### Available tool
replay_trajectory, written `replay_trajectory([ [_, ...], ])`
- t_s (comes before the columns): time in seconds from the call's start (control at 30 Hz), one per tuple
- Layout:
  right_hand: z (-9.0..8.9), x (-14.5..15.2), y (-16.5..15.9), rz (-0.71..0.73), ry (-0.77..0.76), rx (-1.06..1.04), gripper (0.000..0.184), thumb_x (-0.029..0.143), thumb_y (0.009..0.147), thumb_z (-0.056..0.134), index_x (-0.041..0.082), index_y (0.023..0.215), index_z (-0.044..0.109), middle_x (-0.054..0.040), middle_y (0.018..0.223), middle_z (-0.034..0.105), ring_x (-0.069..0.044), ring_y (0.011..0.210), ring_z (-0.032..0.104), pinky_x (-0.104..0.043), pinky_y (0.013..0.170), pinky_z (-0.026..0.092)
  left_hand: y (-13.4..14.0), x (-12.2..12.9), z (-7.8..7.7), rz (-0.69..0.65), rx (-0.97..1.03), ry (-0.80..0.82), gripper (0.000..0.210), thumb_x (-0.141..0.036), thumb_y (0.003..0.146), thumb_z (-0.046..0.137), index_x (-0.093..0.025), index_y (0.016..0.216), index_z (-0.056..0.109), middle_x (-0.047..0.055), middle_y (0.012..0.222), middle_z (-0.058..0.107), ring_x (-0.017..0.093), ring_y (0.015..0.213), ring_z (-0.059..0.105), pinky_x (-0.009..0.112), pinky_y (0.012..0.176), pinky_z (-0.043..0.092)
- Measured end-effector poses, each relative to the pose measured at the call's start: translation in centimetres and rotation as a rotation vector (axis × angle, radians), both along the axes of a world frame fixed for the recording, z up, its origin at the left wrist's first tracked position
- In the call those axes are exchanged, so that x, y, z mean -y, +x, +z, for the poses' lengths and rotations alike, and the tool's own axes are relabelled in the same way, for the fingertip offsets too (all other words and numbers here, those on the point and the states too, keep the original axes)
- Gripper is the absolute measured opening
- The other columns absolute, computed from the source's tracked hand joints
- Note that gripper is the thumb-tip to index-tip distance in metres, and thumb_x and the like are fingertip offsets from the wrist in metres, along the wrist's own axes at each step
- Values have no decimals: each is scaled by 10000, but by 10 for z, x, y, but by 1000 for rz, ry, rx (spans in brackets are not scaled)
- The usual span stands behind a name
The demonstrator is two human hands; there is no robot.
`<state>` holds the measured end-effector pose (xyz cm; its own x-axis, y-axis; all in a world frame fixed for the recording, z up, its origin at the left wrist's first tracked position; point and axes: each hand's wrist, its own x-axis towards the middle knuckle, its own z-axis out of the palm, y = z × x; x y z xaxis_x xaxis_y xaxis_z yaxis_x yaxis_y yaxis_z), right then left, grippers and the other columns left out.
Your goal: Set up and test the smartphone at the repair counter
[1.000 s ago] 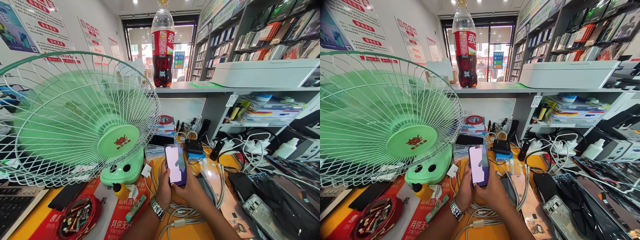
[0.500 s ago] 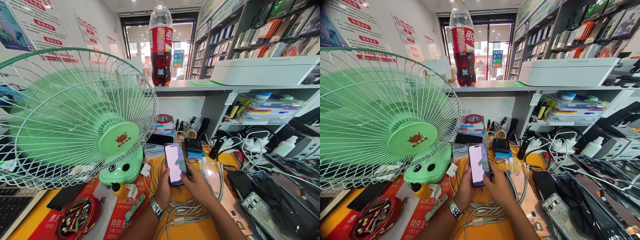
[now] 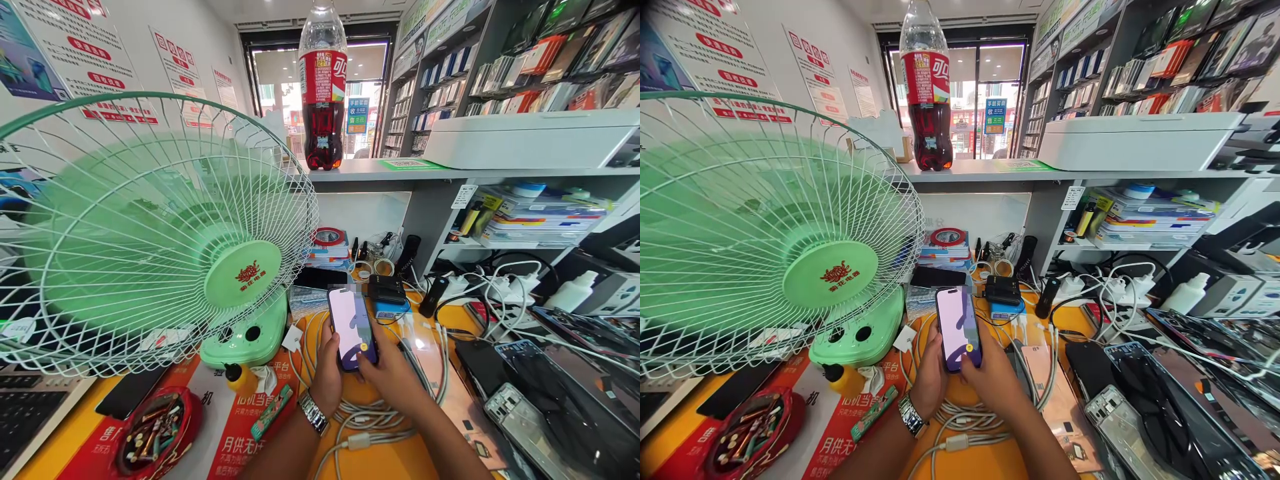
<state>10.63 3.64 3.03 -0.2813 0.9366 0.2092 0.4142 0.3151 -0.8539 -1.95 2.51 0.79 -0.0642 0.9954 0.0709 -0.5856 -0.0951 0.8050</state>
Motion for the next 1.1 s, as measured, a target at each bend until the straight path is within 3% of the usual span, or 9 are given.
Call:
replay_trajectory([
  [0.1,-3,1,-3,-23,19,13,676,189,721,606,192,1358,380,-93,1117,624,-240,941,609,-341,796,496,-1,-1,-1,81,-39,45,520,-433,893,460,-224,1367,410,89,1293,559,253,1172,523,375,944,455],
  [0.27,-4,-1,-1,21,-3,-87,441,172,843,431,186,1282,477,-80,1012,641,-205,826,620,-322,735,511,-1,0,2,-27,14,-16,555,-448,902,448,-254,1408,333,85,1226,592,270,1091,573,400,865,502],
  [0.43,-7,-3,1,66,-70,-125,686,124,738,548,202,1388,343,-42,947,643,-168,670,608,-271,619,510,0,0,4,28,63,49,428,-392,915,454,-219,1307,443,74,1236,575,238,1122,546,337,878,500],
  [0.57,-3,-6,3,12,-76,-160,340,231,867,449,174,1192,529,-45,889,645,-178,719,608,-281,643,503,1,1,4,-40,43,-7,464,-417,922,433,-260,1355,378,70,1205,575,223,978,608,314,710,555],
  [0.63,0,-7,4,-1,-86,-164,281,247,866,458,168,1116,561,-50,897,649,-183,757,612,-288,671,504,1,1,5,-57,25,-18,491,-435,910,443,-257,1362,368,77,1202,569,218,923,617,289,628,558],
  [0.77,0,-8,6,29,-129,-190,394,229,762,595,184,1147,518,-43,937,653,-190,777,630,-290,677,518,0,2,5,-99,-9,-41,520,-465,889,454,-255,1358,378,82,1171,574,195,825,623,215,474,512],
  [0.93,0,-14,14,-114,-170,-309,272,380,831,541,149,968,588,-59,818,658,-202,719,623,-306,644,511,0,6,4,-191,-141,-51,539,-481,896,436,-236,1375,408,101,1079,598,185,752,614,132,326,370],
  [1.03,2,-12,18,-8,-194,-280,307,305,794,575,158,1062,541,-46,860,646,-200,769,625,-309,682,522,-1,6,4,-177,-167,-72,557,-494,896,425,-240,1391,399,103,1093,600,180,735,611,135,320,364],
  [1.1,3,-9,19,92,-202,-224,518,209,730,613,178,1218,442,-34,929,637,-191,815,621,-307,713,528,-2,5,5,-156,-158,-77,577,-509,891,418,-248,1404,382,103,1127,597,180,733,612,141,315,362],
])
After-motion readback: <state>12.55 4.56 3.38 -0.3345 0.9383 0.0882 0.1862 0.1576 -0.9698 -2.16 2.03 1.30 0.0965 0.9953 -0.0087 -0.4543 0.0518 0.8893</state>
